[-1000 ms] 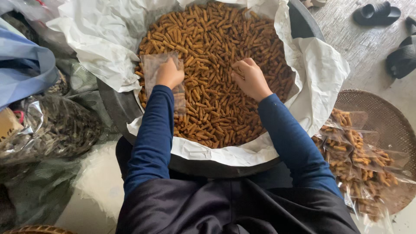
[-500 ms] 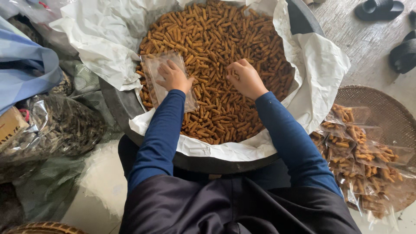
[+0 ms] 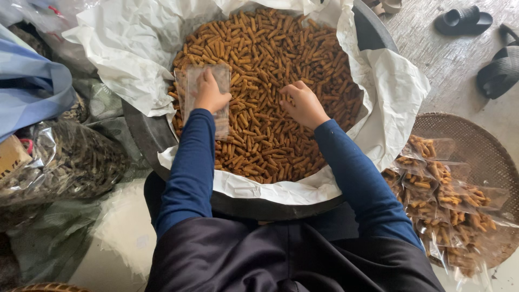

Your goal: The person sits on the floor and manually packages small, brown, cylindrical snacks from a large basin into clear plastic bags. They repeatedly scoop the snacks by hand, place them into bags, and set the filled bags aside on a nearby tray.

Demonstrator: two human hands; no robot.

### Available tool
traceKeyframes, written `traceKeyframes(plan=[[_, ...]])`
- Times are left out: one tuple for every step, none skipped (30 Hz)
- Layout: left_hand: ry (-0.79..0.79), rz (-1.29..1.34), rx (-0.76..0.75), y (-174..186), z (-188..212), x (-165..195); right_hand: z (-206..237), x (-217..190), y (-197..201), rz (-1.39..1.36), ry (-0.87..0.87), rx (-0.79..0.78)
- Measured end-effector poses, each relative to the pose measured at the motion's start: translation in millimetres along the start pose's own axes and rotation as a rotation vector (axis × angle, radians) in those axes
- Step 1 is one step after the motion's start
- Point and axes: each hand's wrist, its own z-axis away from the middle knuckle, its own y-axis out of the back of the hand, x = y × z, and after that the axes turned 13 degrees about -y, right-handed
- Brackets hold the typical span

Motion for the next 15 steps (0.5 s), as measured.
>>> traceKeyframes(plan=[[-0.071,0.018,0.056,2,-2,-4,0,-1,0,-0.001,0.003,-0.001],[-0.142,0.035,0.112,3,-2,-5,0,-2,1,-0.002,0.007,-0.002],[-0.068,0.038,0.125,3,-2,-6,0,-3,2,-0.003,0.011,-0.003],[0.004,0.042,0.138,3,-3,-5,1,-5,2,0.002,-0.007,-0.011],[0.075,0.045,0.152,3,-4,-5,1,-7,4,0.008,-0.025,-0.015],[-0.008,0.000,0.282,6,-2,-4,2,-10,5,0.014,-0.044,-0.019],[-0.092,-0.044,0.411,10,-1,-1,3,-13,7,-0.023,0.034,0.056],[-0.177,-0.090,0.537,14,2,3,5,-17,9,-0.060,0.111,0.130],[-0.229,0.031,0.574,19,5,8,7,-21,12,-0.097,0.189,0.204],[-0.281,0.153,0.610,25,8,12,9,-26,14,-0.110,0.223,0.299],[-0.334,0.276,0.643,28,11,20,11,-31,16,-0.121,0.257,0.394],[-0.388,0.373,0.652,28,12,30,13,-36,18,-0.132,0.293,0.488],[-0.442,0.470,0.659,25,13,42,16,-41,20,-0.132,0.298,0.551],[-0.493,0.567,0.664,21,15,53,21,-45,21,-0.132,0.302,0.613],[-0.541,0.646,0.639,15,18,64,25,-49,21,-0.132,0.306,0.673]])
